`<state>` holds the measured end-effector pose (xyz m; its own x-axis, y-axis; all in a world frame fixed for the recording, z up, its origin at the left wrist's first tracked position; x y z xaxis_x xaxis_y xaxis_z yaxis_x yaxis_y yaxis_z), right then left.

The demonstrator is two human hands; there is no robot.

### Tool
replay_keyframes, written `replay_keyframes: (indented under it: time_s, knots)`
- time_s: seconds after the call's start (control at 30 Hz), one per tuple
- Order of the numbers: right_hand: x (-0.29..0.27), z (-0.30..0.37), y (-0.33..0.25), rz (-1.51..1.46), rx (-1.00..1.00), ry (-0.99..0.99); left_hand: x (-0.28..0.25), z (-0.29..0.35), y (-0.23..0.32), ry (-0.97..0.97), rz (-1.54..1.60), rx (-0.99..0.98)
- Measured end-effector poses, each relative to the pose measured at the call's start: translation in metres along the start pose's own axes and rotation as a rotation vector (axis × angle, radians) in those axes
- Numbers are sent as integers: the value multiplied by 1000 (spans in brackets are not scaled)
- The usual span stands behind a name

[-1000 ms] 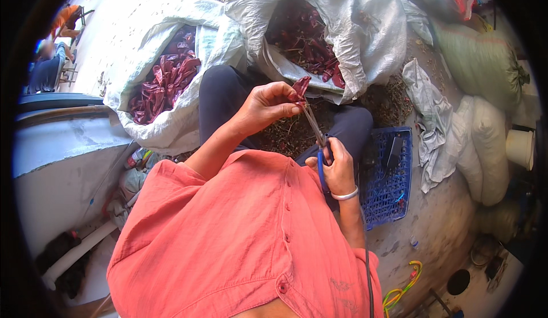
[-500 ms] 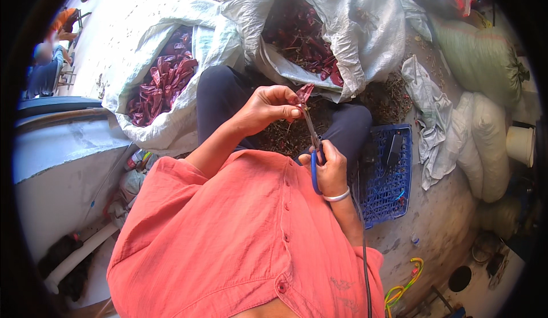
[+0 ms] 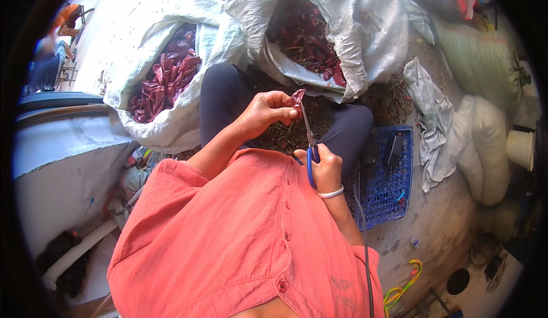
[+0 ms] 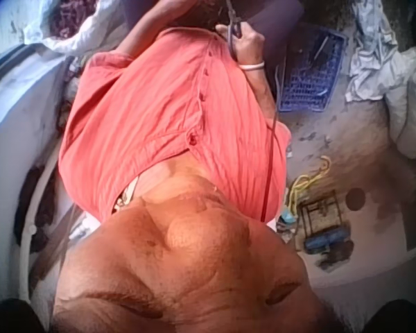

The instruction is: The person sits on the floor and uses scissors to trim the stems off dried red chili peppers. They pick peppers from a large white sack, cut the stems, and drop the peppers into a blue plastic basket.

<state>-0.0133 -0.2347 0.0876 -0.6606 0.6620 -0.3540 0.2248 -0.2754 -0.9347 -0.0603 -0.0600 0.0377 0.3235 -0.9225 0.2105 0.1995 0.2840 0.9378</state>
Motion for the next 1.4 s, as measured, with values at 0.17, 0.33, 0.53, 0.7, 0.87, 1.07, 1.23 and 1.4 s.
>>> replay_keyframes:
  time_s: [0.17, 0.33, 0.53, 0.7, 0.87, 1.07, 1.23, 1.4]
  knots:
    - [4, 3, 48, -132, 121, 44, -48, 21, 31, 201, -187, 104]
    - [3, -4, 65, -200, 131, 57, -185, 82, 79, 709, -509, 268]
    - [25, -37, 96, -712, 492, 40, -274, 122, 88, 1025, -1430, -97]
    - [27, -76, 133, -936, 747, 124, -201, 28, 72, 779, -1051, 119]
    - [-33, -99, 128, -968, 514, 498, -57, -90, 39, 350, -925, 234]
    - [-60, -95, 128, -922, 449, 541, 58, -200, -21, 79, -1219, 259]
    - [-62, -99, 124, -950, 467, 542, 80, -246, -47, 105, -1569, 53]
    - [-66, -104, 126, -952, 465, 551, 56, -268, -61, 112, -1560, 180]
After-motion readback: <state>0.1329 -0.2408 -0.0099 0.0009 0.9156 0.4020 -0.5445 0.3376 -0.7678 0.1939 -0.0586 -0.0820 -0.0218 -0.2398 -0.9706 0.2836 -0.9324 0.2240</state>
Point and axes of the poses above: each hand's wrist, its own z-axis away from the middle knuckle, its own x-axis out of the palm, y = z × x, the point moved 9 cm from there along -z, towards the middle knuckle, and after that the axes turned 12 degrees about -z, right-handed, at the moved point
